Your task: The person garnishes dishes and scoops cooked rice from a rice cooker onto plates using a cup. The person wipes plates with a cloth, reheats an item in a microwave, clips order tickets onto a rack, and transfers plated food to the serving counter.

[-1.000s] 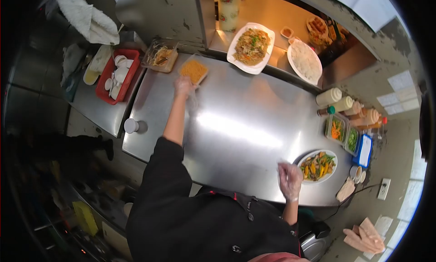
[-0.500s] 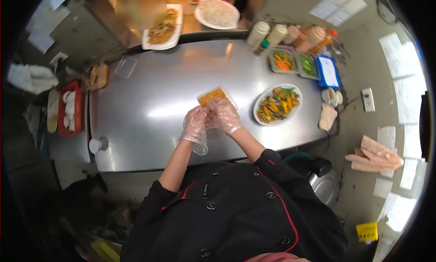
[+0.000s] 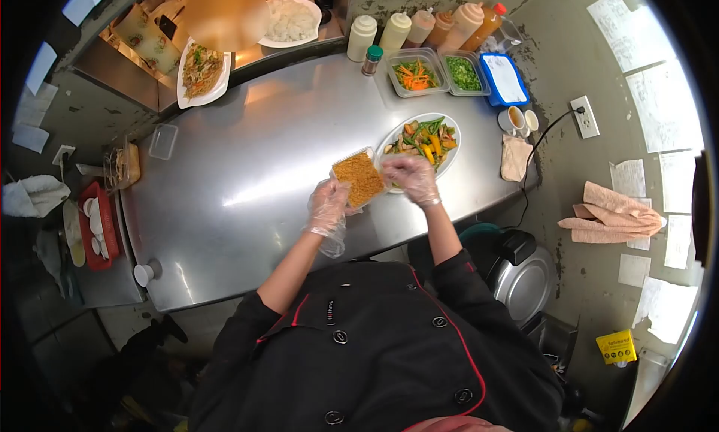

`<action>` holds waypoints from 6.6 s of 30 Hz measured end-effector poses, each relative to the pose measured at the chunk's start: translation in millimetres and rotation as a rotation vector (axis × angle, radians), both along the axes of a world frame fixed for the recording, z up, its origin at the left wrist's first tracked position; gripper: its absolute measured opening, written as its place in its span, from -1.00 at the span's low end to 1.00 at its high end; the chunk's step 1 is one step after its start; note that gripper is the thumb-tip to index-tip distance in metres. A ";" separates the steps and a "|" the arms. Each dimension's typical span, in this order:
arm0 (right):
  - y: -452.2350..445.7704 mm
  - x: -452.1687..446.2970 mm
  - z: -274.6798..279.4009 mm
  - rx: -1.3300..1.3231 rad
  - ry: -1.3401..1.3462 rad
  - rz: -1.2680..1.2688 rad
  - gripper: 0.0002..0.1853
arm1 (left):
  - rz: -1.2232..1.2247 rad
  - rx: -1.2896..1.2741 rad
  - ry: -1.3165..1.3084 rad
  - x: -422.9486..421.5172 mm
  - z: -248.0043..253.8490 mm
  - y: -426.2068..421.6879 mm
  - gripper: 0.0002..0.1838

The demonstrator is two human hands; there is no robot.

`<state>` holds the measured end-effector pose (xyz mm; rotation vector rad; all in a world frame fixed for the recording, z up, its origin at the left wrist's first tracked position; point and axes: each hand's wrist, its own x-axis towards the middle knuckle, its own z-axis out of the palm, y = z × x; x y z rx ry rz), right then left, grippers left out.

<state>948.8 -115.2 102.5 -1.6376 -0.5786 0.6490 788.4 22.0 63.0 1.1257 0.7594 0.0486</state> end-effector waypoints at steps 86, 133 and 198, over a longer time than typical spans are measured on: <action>-638.4 -527.6 -266.2 -1.454 0.672 -1.026 -0.56 | -0.632 1.028 -0.472 -111.2 -18.6 -171.1 -0.86; -741.2 -530.0 -307.1 -1.574 0.508 -1.710 -0.64 | -1.026 1.227 -0.254 -132.8 -5.2 -265.0 -0.80; -460.5 193.5 183.4 -0.452 -1.068 -1.581 -0.57 | -0.987 0.339 -1.080 321.5 223.2 -410.2 -0.07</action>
